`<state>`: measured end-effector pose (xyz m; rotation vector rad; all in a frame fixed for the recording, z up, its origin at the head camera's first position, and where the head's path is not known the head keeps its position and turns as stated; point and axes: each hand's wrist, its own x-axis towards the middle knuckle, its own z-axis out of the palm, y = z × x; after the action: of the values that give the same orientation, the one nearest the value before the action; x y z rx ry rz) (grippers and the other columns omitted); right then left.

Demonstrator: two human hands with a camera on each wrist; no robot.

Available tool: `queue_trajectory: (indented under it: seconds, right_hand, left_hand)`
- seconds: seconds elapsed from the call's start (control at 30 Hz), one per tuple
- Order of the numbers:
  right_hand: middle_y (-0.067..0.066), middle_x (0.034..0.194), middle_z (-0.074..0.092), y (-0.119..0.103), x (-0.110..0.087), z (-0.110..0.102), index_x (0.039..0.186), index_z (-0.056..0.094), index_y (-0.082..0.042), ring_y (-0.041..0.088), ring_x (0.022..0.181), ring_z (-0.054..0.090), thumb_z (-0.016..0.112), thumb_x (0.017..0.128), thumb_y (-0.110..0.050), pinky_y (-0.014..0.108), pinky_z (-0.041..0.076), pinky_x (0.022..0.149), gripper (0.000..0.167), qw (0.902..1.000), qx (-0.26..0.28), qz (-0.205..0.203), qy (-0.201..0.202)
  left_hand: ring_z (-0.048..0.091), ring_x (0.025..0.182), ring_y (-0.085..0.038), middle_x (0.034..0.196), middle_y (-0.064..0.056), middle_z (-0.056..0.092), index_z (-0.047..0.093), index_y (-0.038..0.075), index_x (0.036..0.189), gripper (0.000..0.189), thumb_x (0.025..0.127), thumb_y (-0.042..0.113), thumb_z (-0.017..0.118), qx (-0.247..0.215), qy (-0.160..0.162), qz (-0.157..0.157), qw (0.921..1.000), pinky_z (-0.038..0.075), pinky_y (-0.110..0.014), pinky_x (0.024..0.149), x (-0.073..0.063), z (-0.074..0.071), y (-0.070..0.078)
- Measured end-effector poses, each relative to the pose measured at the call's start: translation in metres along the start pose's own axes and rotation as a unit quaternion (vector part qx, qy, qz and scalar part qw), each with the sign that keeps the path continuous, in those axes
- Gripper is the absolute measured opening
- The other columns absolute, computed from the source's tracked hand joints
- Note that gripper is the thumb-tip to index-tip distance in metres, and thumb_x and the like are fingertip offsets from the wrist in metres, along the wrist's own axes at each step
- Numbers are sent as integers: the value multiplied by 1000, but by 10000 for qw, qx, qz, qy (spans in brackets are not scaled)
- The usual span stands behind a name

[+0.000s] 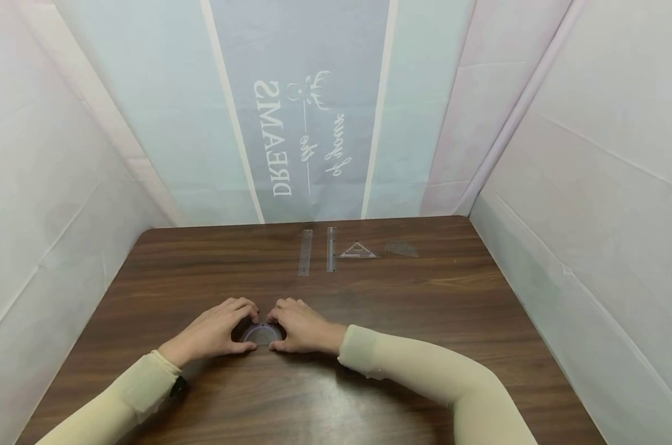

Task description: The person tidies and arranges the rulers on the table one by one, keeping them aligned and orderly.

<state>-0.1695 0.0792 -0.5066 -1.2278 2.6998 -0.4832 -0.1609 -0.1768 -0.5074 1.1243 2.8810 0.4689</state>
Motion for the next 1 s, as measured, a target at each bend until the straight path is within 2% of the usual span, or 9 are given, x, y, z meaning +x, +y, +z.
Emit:
queue_trajectory:
  seconds: [0.23,0.47,0.7,1.0]
  right_hand:
    - [-3,119,65,-4,-1,2,133,71,-12,11,109,57,85,93,-44,32,48,101,54,10000,-59,22,48]
    - [-3,117,64,-5,-1,3,133,71,-12,10,103,55,85,93,-46,31,48,96,54,9998,-180,-24,82]
    - [-4,117,64,-7,-1,2,134,70,-12,9,103,55,84,94,-46,30,48,95,54,9998,-179,1,11]
    - [-4,118,64,-7,-1,4,134,70,-13,10,106,56,84,94,-47,31,49,96,55,9996,-265,-19,54]
  left_hand:
    - [62,121,-24,130,2,63,68,16,117,47,87,44,91,59,-105,28,9999,58,-47,91,-2,-2,-1]
    - [62,122,-26,132,0,63,68,15,118,48,87,43,91,135,-91,82,9998,58,-47,93,-3,-2,0]
    - [62,123,-27,132,-1,63,66,14,117,48,87,42,91,156,-96,122,9998,56,-48,97,-3,-1,0]
    - [62,121,-26,130,-1,62,66,13,117,49,85,41,92,129,-75,178,9997,57,-47,96,-3,-3,1]
